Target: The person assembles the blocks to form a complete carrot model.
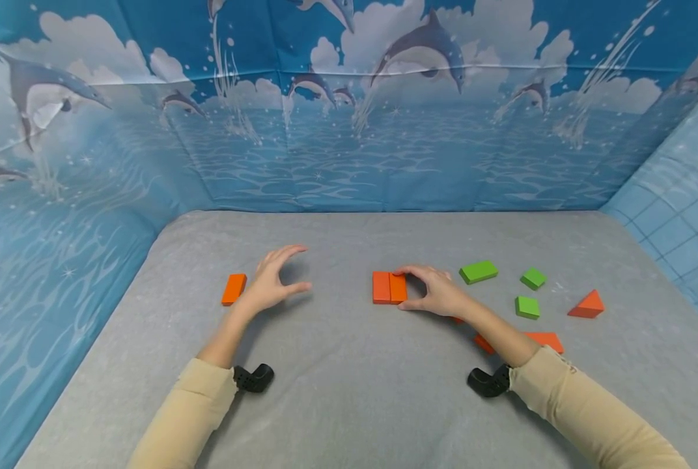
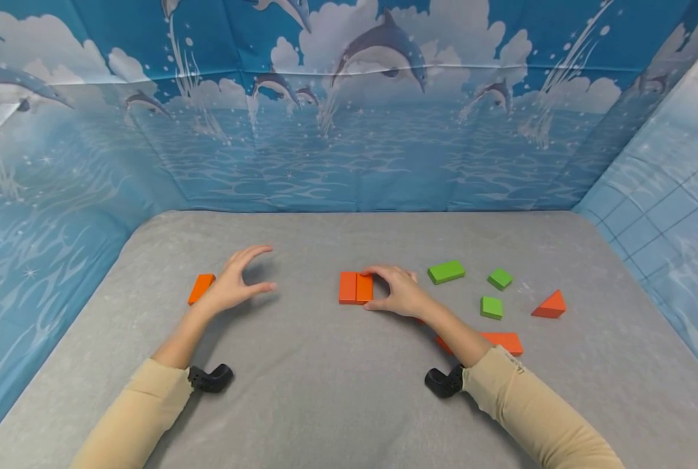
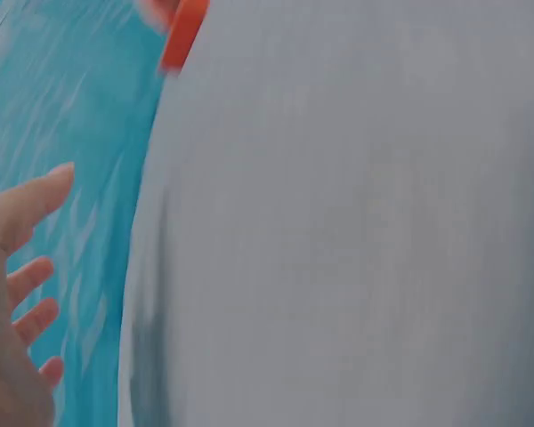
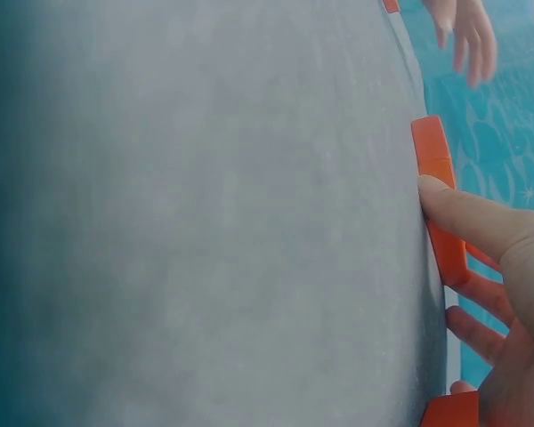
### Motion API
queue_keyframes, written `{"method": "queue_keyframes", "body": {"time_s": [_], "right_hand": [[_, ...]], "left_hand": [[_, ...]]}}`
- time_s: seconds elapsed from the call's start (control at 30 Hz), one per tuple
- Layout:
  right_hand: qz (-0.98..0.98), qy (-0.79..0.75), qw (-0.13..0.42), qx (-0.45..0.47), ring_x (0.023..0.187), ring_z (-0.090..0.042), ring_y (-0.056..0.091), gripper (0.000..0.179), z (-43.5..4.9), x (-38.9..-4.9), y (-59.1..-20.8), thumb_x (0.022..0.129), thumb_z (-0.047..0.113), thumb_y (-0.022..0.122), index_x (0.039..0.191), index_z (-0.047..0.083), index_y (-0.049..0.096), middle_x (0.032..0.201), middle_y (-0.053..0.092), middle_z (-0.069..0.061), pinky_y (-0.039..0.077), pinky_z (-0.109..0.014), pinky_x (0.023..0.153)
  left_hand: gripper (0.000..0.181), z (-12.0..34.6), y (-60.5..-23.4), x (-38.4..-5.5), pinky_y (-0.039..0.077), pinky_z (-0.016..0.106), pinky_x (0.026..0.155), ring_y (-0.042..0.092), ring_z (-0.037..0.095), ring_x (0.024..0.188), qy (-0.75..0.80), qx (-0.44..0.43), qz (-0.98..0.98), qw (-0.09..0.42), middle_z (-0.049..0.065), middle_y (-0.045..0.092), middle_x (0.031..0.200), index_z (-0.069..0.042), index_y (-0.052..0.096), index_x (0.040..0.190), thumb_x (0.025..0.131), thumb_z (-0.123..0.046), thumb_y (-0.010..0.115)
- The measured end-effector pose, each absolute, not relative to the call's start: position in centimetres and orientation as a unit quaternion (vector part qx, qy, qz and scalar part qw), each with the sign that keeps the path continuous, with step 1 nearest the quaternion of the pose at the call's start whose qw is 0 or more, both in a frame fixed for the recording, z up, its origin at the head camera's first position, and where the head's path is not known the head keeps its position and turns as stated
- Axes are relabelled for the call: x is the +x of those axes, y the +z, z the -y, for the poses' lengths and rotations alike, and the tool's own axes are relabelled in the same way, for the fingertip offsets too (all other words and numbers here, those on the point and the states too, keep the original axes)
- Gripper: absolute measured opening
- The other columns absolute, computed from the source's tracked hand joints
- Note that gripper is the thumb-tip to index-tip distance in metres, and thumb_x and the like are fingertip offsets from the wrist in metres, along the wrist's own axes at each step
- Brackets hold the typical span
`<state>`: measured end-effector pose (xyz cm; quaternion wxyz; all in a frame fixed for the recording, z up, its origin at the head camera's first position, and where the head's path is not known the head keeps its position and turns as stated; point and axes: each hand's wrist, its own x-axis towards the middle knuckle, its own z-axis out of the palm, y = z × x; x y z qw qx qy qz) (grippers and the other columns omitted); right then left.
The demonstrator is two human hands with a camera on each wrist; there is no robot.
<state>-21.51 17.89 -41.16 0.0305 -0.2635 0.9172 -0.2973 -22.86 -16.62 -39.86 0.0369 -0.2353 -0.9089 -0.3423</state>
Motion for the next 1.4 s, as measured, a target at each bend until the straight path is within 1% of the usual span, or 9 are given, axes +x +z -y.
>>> {"method": "queue_keyframes", "body": {"time_s": [0.27, 0.47, 0.57, 0.73, 0.97, 1.1, 1.2, 1.3, 1.4], "right_hand": [[-0.917, -0.297, 0.03, -0.266, 0.122, -0.032, 0.041, 0.062, -18.0, -21.5, -41.2, 0.072, 0.024, 0.078, 0.125, 0.007, 0.053, 0.128, 0.052, -0.013, 0.024, -0.059, 0.089], [-0.917, -0.297, 0.033, -0.266, 0.122, -0.032, 0.041, 0.062, -17.9, -21.5, -41.1, 0.072, 0.025, 0.078, 0.126, 0.007, 0.052, 0.129, 0.051, -0.013, 0.024, -0.059, 0.089], [-0.916, -0.297, 0.033, -0.266, 0.122, -0.032, 0.041, 0.062, -17.9, -21.4, -41.1, 0.072, 0.025, 0.078, 0.126, 0.007, 0.052, 0.129, 0.052, -0.012, 0.024, -0.059, 0.09], [-0.917, -0.297, 0.035, -0.263, 0.122, -0.032, 0.041, 0.062, -17.9, -21.4, -41.1, 0.072, 0.026, 0.078, 0.126, 0.008, 0.052, 0.129, 0.052, -0.012, 0.023, -0.059, 0.09], [-0.917, -0.296, 0.037, -0.264, 0.122, -0.032, 0.041, 0.063, -18.0, -21.5, -41.1, 0.072, 0.026, 0.078, 0.126, 0.008, 0.052, 0.129, 0.052, -0.012, 0.024, -0.058, 0.089], [-0.917, -0.296, 0.035, -0.265, 0.122, -0.031, 0.041, 0.063, -18.0, -21.5, -41.1, 0.072, 0.026, 0.078, 0.126, 0.009, 0.052, 0.129, 0.052, -0.011, 0.025, -0.058, 0.09], [-0.917, -0.296, 0.034, -0.266, 0.122, -0.031, 0.041, 0.063, -18.1, -21.5, -41.1, 0.072, 0.026, 0.078, 0.126, 0.009, 0.052, 0.129, 0.052, -0.012, 0.024, -0.058, 0.09], [-0.917, -0.296, 0.035, -0.266, 0.122, -0.032, 0.041, 0.062, -18.0, -21.5, -41.1, 0.072, 0.026, 0.078, 0.126, 0.009, 0.052, 0.13, 0.051, -0.012, 0.024, -0.058, 0.09], [-0.917, -0.295, 0.034, -0.266, 0.122, -0.032, 0.042, 0.062, -18.0, -21.4, -41.0, 0.072, 0.026, 0.078, 0.126, 0.008, 0.052, 0.129, 0.052, -0.012, 0.025, -0.058, 0.089]], "left_hand": [[0.071, 24.5, -40.5, -21.7, 0.013, 0.06, 0.1, 0.027, 0.037, 0.128, -0.349, -0.201, 0.914, 0.042, 0.014, 0.038, 0.14, -0.008, 0.044, 0.134, 0.073, -0.024, 0.077], [0.069, 27.7, -41.5, -20.8, 0.022, 0.06, 0.097, 0.03, 0.039, 0.125, -0.352, -0.178, 0.918, 0.019, 0.016, 0.04, 0.137, -0.006, 0.047, 0.13, 0.071, -0.023, 0.078], [0.066, 28.3, -41.9, -20.5, 0.023, 0.059, 0.096, 0.032, 0.039, 0.123, -0.358, -0.176, 0.917, 0.011, 0.018, 0.041, 0.136, -0.006, 0.048, 0.129, 0.072, -0.021, 0.078], [0.061, 28.8, -42.5, -20.5, 0.022, 0.059, 0.097, 0.032, 0.041, 0.123, -0.375, -0.174, 0.911, 0.012, 0.021, 0.042, 0.135, -0.004, 0.049, 0.128, 0.074, -0.015, 0.076], [0.062, 29.0, -42.7, -20.4, 0.022, 0.06, 0.096, 0.031, 0.042, 0.123, -0.384, -0.155, 0.91, 0.005, 0.023, 0.041, 0.134, -0.004, 0.049, 0.128, 0.075, -0.018, 0.076], [0.061, 28.7, -42.8, -20.6, 0.024, 0.057, 0.098, 0.034, 0.04, 0.123, -0.385, -0.155, 0.91, 0.023, 0.022, 0.044, 0.132, -0.004, 0.052, 0.126, 0.072, -0.018, 0.078], [0.062, 27.9, -42.5, -20.8, 0.024, 0.056, 0.099, 0.035, 0.037, 0.122, -0.384, -0.153, 0.91, 0.041, 0.018, 0.047, 0.132, -0.007, 0.054, 0.125, 0.07, -0.02, 0.08], [0.063, 26.5, -41.9, -21.1, 0.021, 0.056, 0.1, 0.035, 0.036, 0.123, -0.389, -0.157, 0.906, 0.051, 0.016, 0.048, 0.132, -0.009, 0.055, 0.125, 0.069, -0.023, 0.081], [0.062, 24.6, -41.4, -21.5, 0.017, 0.058, 0.099, 0.034, 0.036, 0.123, -0.393, -0.172, 0.902, 0.049, 0.016, 0.047, 0.132, -0.01, 0.056, 0.125, 0.069, -0.024, 0.08]]}}
